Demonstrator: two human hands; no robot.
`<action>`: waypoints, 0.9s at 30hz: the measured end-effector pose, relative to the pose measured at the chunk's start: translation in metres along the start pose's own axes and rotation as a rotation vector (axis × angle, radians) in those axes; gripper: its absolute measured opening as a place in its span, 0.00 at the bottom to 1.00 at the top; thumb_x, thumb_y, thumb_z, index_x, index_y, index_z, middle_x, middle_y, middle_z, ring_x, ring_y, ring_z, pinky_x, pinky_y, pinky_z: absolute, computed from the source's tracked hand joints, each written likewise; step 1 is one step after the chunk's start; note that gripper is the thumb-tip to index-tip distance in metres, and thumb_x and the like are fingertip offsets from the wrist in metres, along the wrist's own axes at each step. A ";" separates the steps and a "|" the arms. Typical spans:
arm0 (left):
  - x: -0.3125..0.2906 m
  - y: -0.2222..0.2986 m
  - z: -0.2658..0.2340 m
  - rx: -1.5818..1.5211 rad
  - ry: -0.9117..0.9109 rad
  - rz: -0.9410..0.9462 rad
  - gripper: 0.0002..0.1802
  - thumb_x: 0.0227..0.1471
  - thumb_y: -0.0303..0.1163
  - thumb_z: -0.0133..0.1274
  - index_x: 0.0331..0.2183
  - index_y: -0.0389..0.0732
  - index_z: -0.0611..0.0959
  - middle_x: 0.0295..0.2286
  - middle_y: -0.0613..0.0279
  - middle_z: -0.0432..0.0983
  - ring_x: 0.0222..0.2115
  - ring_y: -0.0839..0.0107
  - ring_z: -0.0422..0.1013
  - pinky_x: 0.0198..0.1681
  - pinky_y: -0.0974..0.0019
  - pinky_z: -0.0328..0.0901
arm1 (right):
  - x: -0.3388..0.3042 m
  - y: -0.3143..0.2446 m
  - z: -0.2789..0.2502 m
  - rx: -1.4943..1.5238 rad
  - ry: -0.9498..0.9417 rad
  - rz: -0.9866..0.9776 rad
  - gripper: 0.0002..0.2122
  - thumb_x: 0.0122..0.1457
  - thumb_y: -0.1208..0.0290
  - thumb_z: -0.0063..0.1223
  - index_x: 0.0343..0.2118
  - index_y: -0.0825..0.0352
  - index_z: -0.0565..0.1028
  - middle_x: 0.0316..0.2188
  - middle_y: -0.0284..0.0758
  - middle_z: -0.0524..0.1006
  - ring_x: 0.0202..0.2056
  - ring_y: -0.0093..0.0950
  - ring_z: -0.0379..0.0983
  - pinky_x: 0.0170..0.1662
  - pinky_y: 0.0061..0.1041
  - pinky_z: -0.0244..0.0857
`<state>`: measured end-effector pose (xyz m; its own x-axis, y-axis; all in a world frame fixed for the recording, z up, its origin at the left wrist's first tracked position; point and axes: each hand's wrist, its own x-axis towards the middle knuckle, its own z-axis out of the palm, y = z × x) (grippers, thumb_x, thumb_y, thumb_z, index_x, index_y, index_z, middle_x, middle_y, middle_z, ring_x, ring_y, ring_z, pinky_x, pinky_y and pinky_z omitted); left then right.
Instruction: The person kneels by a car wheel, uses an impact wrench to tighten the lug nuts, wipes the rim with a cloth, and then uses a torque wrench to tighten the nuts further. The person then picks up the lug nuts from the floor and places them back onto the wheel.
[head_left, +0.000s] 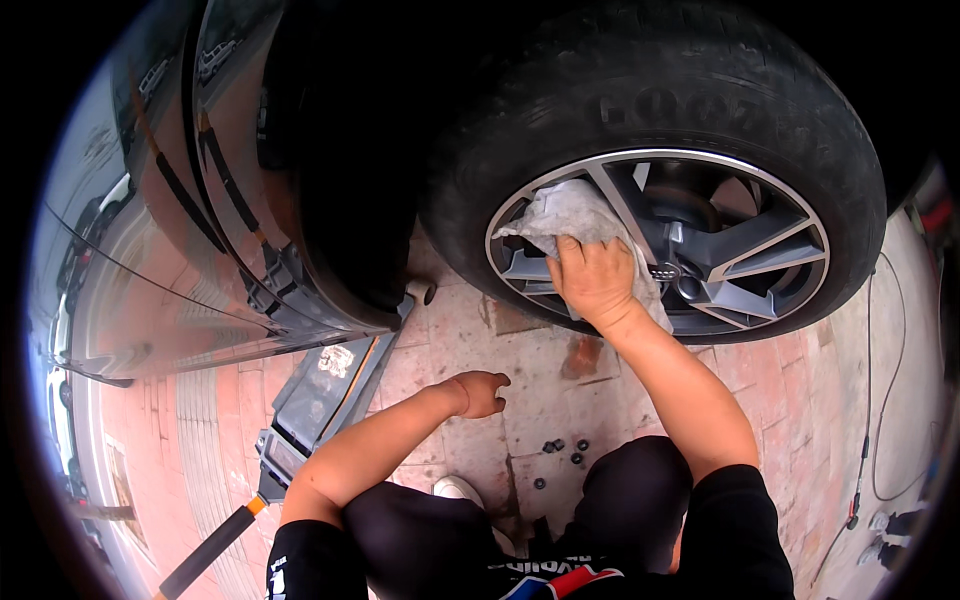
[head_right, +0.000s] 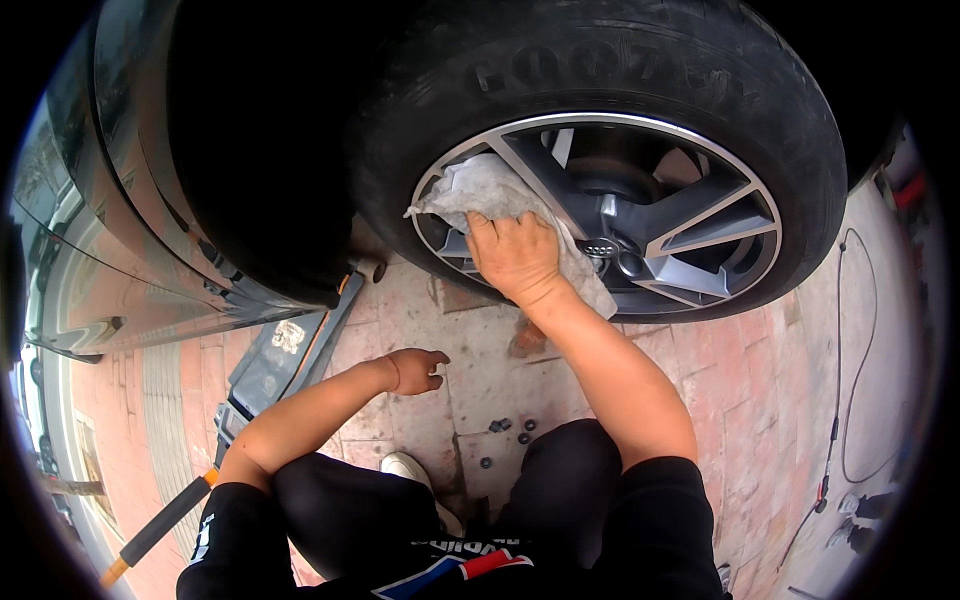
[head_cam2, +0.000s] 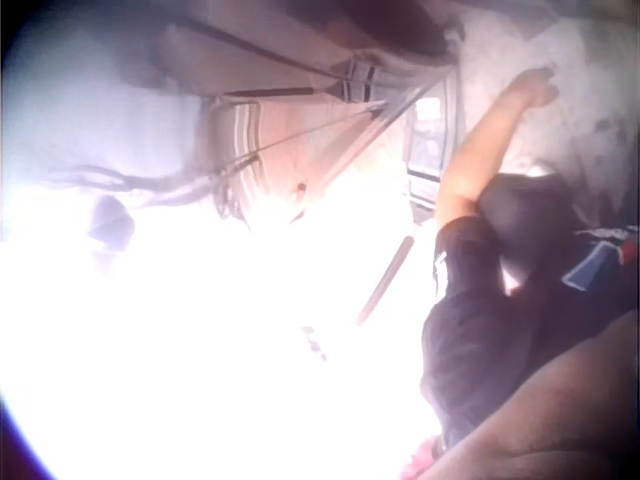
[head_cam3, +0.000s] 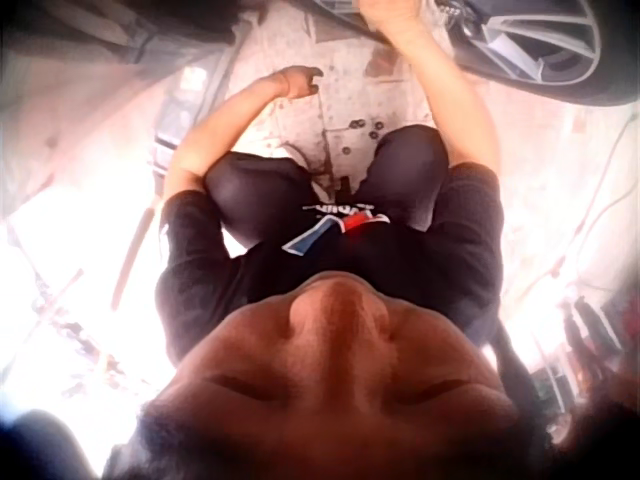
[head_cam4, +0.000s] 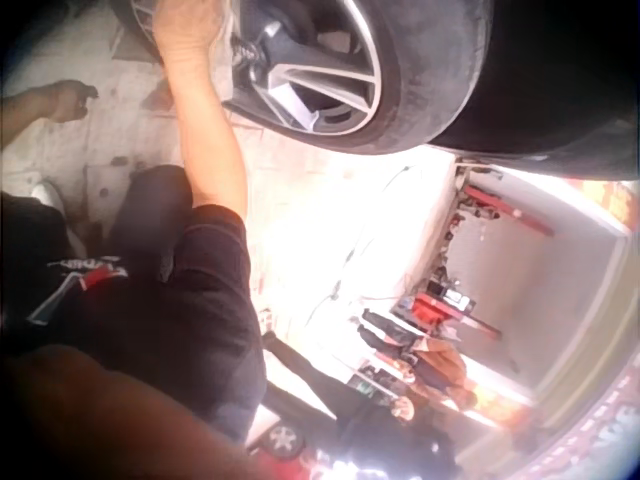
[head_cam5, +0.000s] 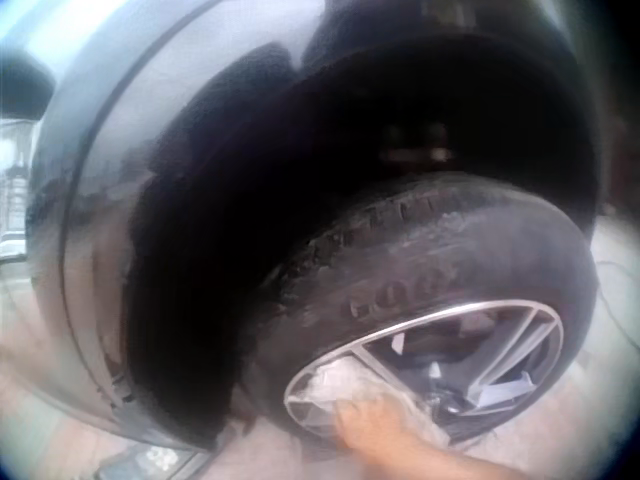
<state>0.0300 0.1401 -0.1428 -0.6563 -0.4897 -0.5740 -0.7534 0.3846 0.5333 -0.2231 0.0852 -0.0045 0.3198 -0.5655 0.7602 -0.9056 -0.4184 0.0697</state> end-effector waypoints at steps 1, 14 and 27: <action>0.002 0.003 -0.006 -0.004 0.022 0.012 0.31 0.56 0.42 0.51 0.58 0.39 0.71 0.44 0.46 0.80 0.47 0.49 0.75 0.52 0.56 0.68 | 0.004 0.001 0.003 -0.054 0.023 0.049 0.18 0.47 0.67 0.64 0.43 0.61 0.78 0.28 0.36 0.69 0.32 0.38 0.69 0.34 0.37 0.66; -0.036 -0.022 0.001 -0.086 0.046 -0.061 0.31 0.55 0.42 0.51 0.58 0.39 0.71 0.44 0.46 0.79 0.47 0.49 0.74 0.53 0.57 0.68 | -0.062 -0.017 0.002 0.113 -0.384 -0.083 0.20 0.50 0.69 0.58 0.48 0.65 0.78 0.32 0.35 0.75 0.34 0.35 0.74 0.41 0.34 0.69; -0.022 -0.009 -0.002 -0.081 -0.006 -0.033 0.31 0.56 0.42 0.49 0.58 0.38 0.71 0.45 0.44 0.79 0.49 0.49 0.74 0.54 0.56 0.67 | -0.074 0.059 -0.005 -0.033 -0.576 -0.335 0.18 0.53 0.68 0.51 0.49 0.56 0.78 0.33 0.26 0.76 0.39 0.27 0.73 0.47 0.27 0.66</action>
<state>0.0508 0.1459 -0.1336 -0.6316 -0.4962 -0.5957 -0.7690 0.3034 0.5626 -0.3019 0.1064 -0.0533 0.6748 -0.7020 0.2277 -0.7365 -0.6208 0.2687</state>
